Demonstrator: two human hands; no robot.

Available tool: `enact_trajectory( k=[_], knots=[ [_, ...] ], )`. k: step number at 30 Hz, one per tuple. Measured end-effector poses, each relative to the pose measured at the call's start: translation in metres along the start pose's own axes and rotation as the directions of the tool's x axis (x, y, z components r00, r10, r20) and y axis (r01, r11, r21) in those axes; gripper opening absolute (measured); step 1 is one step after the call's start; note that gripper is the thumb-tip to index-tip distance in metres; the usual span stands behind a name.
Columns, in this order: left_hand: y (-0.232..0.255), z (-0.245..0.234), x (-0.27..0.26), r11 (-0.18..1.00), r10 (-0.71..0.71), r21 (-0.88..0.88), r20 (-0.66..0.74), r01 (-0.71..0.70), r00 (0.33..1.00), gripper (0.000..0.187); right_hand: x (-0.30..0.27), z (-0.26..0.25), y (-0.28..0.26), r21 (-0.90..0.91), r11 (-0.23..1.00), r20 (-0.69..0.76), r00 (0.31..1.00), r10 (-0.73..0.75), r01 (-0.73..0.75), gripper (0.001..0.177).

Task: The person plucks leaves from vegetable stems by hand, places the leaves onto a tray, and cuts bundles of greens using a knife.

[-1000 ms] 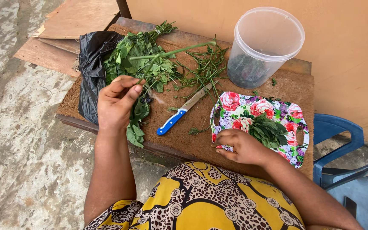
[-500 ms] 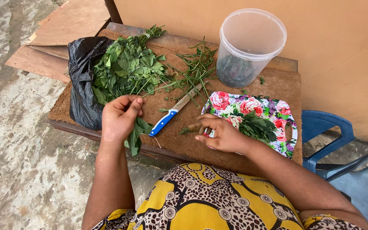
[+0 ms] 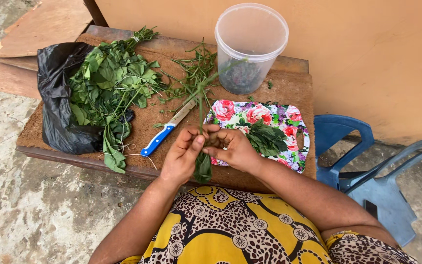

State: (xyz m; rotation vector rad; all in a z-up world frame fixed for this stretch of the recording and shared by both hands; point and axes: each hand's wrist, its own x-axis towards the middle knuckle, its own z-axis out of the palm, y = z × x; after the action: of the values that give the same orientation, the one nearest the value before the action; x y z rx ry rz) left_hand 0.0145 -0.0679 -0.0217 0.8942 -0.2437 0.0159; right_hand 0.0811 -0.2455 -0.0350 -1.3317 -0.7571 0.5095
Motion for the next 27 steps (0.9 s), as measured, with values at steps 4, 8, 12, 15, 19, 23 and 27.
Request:
enact_trajectory(
  k=[4,8,12,15,19,23,27],
  knots=[
    [-0.027,-0.003,0.0,0.902,0.144,0.402,0.067,-0.159,0.987,0.017,-0.021,-0.029,0.006,-0.373,0.928,-0.041,0.999,-0.025,0.008,0.02],
    [-0.041,0.003,0.003,0.989,-0.131,0.072,-0.029,0.133,0.991,0.021,-0.047,-0.043,0.009,-0.311,0.946,0.012,0.996,0.094,-0.085,0.016],
    [-0.05,0.023,0.013,0.946,-0.322,0.016,0.009,0.322,0.947,0.019,-0.067,-0.061,0.006,-0.064,0.994,0.092,0.991,0.094,-0.088,0.016],
    [-0.074,0.037,0.016,0.933,-0.32,0.188,0.035,0.308,0.947,0.022,-0.085,-0.065,0.014,0.189,0.944,0.075,0.963,0.26,-0.27,0.023],
    [-0.097,0.053,0.017,0.943,-0.308,-0.114,0.063,0.314,0.949,0.019,-0.109,-0.079,0.033,0.381,0.886,0.05,0.963,0.265,-0.264,0.024],
    [-0.106,0.068,0.016,0.881,-0.342,-0.307,0.11,0.359,0.933,0.017,-0.122,-0.098,0.035,0.562,0.763,0.2,0.948,0.248,-0.319,0.023],
    [-0.114,0.081,0.016,0.916,-0.338,-0.235,-0.014,0.325,0.941,0.017,-0.123,-0.114,0.014,0.336,0.878,0.189,0.938,0.29,-0.34,0.024]
  ],
)
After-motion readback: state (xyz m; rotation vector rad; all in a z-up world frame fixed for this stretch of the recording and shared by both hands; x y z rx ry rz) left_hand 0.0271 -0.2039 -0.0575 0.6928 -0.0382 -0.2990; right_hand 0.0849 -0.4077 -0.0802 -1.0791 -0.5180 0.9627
